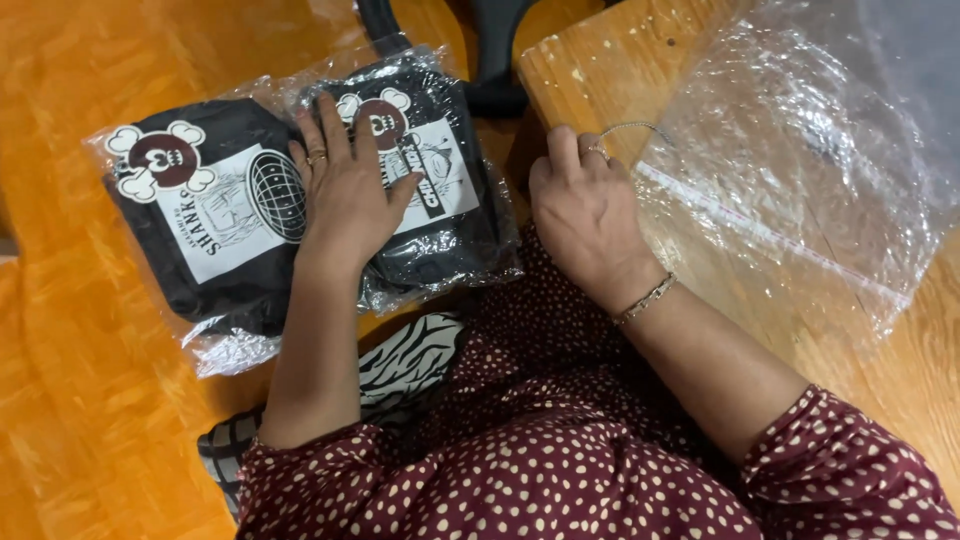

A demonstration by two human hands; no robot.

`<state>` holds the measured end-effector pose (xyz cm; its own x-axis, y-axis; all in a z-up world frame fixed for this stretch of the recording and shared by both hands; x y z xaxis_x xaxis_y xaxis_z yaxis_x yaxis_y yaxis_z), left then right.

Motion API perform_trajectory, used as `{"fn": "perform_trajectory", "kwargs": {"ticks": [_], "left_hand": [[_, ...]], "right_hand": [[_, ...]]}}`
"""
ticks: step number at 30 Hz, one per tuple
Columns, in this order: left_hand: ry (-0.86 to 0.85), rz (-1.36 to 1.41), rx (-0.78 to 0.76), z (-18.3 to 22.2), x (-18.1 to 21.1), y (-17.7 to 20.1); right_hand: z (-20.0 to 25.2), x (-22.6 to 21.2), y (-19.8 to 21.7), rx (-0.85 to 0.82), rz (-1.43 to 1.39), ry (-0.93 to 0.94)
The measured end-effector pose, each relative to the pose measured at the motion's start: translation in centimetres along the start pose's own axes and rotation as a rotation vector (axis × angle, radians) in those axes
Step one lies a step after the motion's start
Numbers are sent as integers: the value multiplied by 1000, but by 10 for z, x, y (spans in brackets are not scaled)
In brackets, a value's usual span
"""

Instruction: Wrapping a bag in plastic film and cleaning another bag with a brush at a packing station.

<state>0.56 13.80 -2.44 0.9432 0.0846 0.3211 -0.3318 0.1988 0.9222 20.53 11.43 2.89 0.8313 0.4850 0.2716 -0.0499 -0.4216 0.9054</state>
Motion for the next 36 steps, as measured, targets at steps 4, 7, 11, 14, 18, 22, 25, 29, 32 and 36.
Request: {"fn": "perform_trajectory", "kwargs": {"ticks": [4,7,11,14,18,22,25,29,32,36], "left_hand": [[-60,14,72,8,8,8],[-60,-32,71,11,14,6],[-111,-2,87,18,27,7],[-151,24,107,25,39,10],[-204,32,141,33,57,14],[-316,53,217,39,99,15],[-557,168,244,59,160,15],[-874,268,290,84,231,-2],[-1009,266,184,98,280,-24],[-1096,132,126,107,329,-50]], "right_hand": [[6,6,5,84,21,36],[11,11,1,45,-38,8],[11,15,11,30,-98,-14],[17,12,13,43,-58,-1],[32,11,28,90,-74,24],[54,10,47,21,-238,26],[89,19,52,-157,-402,-67],[139,57,82,-316,-509,-203],[191,99,101,-350,-588,-436],[326,160,90,-714,-548,-952]]}}
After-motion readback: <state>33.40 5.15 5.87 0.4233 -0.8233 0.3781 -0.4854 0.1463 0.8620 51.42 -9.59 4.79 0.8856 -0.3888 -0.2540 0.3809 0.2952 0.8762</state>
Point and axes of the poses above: each hand's wrist, its own z-axis away from the middle knuckle, its own y-axis out of the back of the hand, x = y × z, the point moved 10 cm from there along -z, towards the middle knuckle, and after that the axes turned 1 degree about z, right-handed, at the moved point
